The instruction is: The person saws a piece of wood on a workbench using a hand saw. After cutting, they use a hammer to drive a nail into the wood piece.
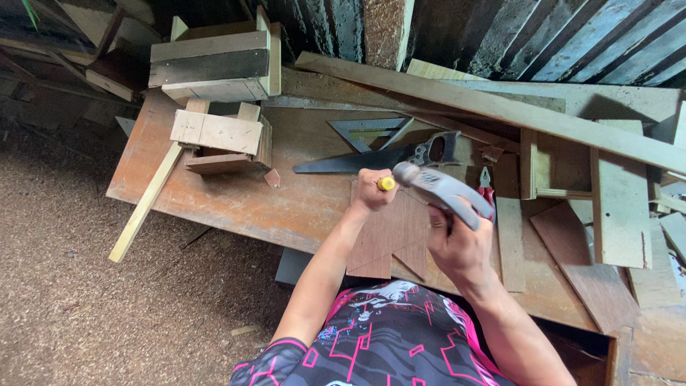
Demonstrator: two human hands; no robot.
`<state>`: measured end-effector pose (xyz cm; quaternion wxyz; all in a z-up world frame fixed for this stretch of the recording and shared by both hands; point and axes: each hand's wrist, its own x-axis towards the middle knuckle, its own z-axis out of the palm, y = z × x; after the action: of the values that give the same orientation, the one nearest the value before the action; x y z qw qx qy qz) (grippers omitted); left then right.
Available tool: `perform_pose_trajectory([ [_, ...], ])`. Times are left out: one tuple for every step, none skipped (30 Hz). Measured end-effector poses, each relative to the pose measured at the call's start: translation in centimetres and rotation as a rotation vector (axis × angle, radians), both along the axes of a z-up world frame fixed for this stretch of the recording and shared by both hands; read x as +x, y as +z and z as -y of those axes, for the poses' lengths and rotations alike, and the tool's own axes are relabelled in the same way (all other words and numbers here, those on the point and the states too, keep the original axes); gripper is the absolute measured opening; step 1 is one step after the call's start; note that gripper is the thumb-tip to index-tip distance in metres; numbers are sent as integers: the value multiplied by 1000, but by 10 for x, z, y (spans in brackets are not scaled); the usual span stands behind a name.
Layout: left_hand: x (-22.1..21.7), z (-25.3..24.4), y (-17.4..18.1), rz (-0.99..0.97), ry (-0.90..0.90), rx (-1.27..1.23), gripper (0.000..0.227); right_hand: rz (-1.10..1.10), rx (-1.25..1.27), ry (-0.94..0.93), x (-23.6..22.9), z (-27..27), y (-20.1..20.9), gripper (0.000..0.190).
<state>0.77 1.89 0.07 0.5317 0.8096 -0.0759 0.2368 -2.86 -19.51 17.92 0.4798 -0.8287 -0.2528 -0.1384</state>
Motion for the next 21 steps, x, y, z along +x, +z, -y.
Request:
perform_pose_trajectory([
  [-2, 1, 0, -61, 19, 8, 21, 15, 42, -16, -2, 1, 1, 15],
  [-5, 3, -1, -123, 38, 17, 28, 27, 39, 3, -4, -1, 0, 17],
  [-4, 2, 0, -81, 10, 2, 21, 48, 40, 24, -1, -5, -1, 19],
  [-2, 2, 0, -39, -18, -12, 15, 68, 40, 45, 2, -10, -2, 21],
  [-2, 2, 1, 3, -43, -28, 9, -55, -147, 22, 4, -13, -4, 21],
  [0, 3, 1, -10, -47, -23, 10, -178, -333, -2, 6, -15, -5, 21],
  [-2, 4, 0, -29, -54, -18, 12, -308, -520, -27, 4, -16, -7, 23],
  [-5, 5, -1, -48, -61, -13, 13, -279, -463, -41, 1, -12, -8, 23],
  [-2, 4, 0, -27, -42, 17, 17, -238, -403, -57, 1, -7, -7, 24],
  [0, 3, 1, -6, -23, 47, 21, -197, -343, -72, 1, -3, -7, 26],
  [0, 3, 1, 8, -3, 75, 26, -112, -233, -65, 0, 2, -6, 24],
  [1, 3, 0, -6, -6, 65, 26, -27, -122, -57, 0, 6, -6, 23],
  [-2, 3, -1, -27, -6, 54, 27, 52, -12, -44, -3, 8, -7, 22],
  [-5, 3, -2, -48, -5, 43, 28, 34, 12, -74, -6, 9, -8, 22],
  [-5, 3, -3, -54, -7, 31, 28, 21, 37, -107, -5, 8, -11, 23],
  [-5, 4, -4, -61, -8, 19, 27, 8, 63, -140, -5, 5, -14, 23],
  [-3, 3, -4, -64, -12, 8, 27, -90, -76, -126, -3, -1, -18, 24],
  [0, 1, -4, -43, -29, 19, 23, -189, -214, -111, 0, -9, -22, 25],
  [-1, 2, -6, -26, -42, 27, 18, -291, -357, -91, 0, -12, -26, 26],
  [-2, 2, -7, -9, -55, 35, 14, -281, -386, -71, 0, -11, -30, 26],
  [-4, 1, -8, -20, -33, 60, 16, -271, -410, -52, -2, -12, -33, 27],
])
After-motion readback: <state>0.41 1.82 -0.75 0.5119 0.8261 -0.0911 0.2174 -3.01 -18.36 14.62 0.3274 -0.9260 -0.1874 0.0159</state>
